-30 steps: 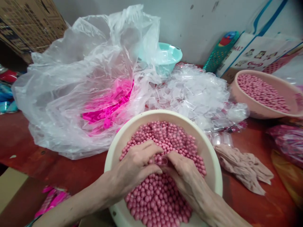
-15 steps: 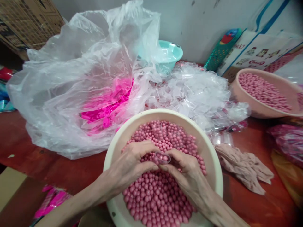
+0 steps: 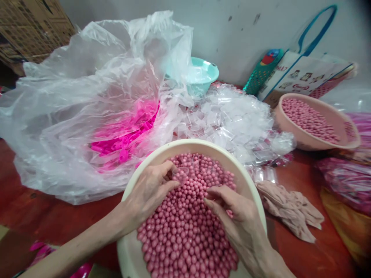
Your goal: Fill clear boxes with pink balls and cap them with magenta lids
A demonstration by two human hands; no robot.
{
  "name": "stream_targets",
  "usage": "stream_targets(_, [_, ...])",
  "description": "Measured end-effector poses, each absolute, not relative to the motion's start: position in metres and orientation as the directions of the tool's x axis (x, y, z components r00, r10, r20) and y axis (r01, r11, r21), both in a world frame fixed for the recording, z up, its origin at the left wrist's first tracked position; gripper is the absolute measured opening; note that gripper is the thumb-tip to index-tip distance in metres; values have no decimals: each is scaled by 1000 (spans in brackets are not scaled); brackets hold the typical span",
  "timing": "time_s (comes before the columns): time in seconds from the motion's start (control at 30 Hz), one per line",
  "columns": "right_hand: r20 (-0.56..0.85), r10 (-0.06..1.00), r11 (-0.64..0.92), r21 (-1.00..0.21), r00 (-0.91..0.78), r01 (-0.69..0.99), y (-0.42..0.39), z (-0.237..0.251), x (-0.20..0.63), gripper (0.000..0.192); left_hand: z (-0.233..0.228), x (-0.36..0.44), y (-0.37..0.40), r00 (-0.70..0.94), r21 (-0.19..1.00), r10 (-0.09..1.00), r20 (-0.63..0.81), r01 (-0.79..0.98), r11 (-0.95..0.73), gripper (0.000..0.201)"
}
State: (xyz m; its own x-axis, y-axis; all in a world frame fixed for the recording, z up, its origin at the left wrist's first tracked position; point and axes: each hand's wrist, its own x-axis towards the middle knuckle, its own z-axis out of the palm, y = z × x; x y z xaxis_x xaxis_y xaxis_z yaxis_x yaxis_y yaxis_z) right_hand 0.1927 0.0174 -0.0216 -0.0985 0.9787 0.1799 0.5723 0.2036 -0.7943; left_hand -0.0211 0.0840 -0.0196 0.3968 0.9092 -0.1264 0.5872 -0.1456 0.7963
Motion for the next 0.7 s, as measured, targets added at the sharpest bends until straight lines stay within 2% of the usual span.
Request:
stream_targets(0.07, [260,965,174,-715,26,677,23,-17,217,15,-24,-22,90,415,733,908,-55,634,-245,17])
stream_targets(0.17, [316,901,-67,-576,297,815,43,-21,265,21,-25,-17,93,430,646,901,-50,702,-299,17])
stream_targets(0.2, [339,891,-95,-513,303,853,51,-26,281,22,-24,-14,93,429,617,901,-69,728,-300,16])
stream_targets(0.27, [293,930,-81,-430,224,899,67,-42,304,29,-23,-10,90,433,563,897,-86,764,-315,15])
stream_targets(0.33, [230,967,-6,-402,107,916,80,-59,314,36,-23,-7,88,447,520,892,-61,777,-354,16])
stream_targets(0.47, [164,986,73,-411,-5,909,91,-79,311,26,-25,-9,83,449,467,893,-42,799,-379,25])
stream_targets(0.63, [80,994,106,-422,-80,900,77,-68,311,26,-16,-13,71,428,408,902,55,815,-412,26])
stream_targets(0.7, [38,992,123,-430,-118,895,65,-60,312,22,-14,-14,63,469,403,883,-3,809,-428,23])
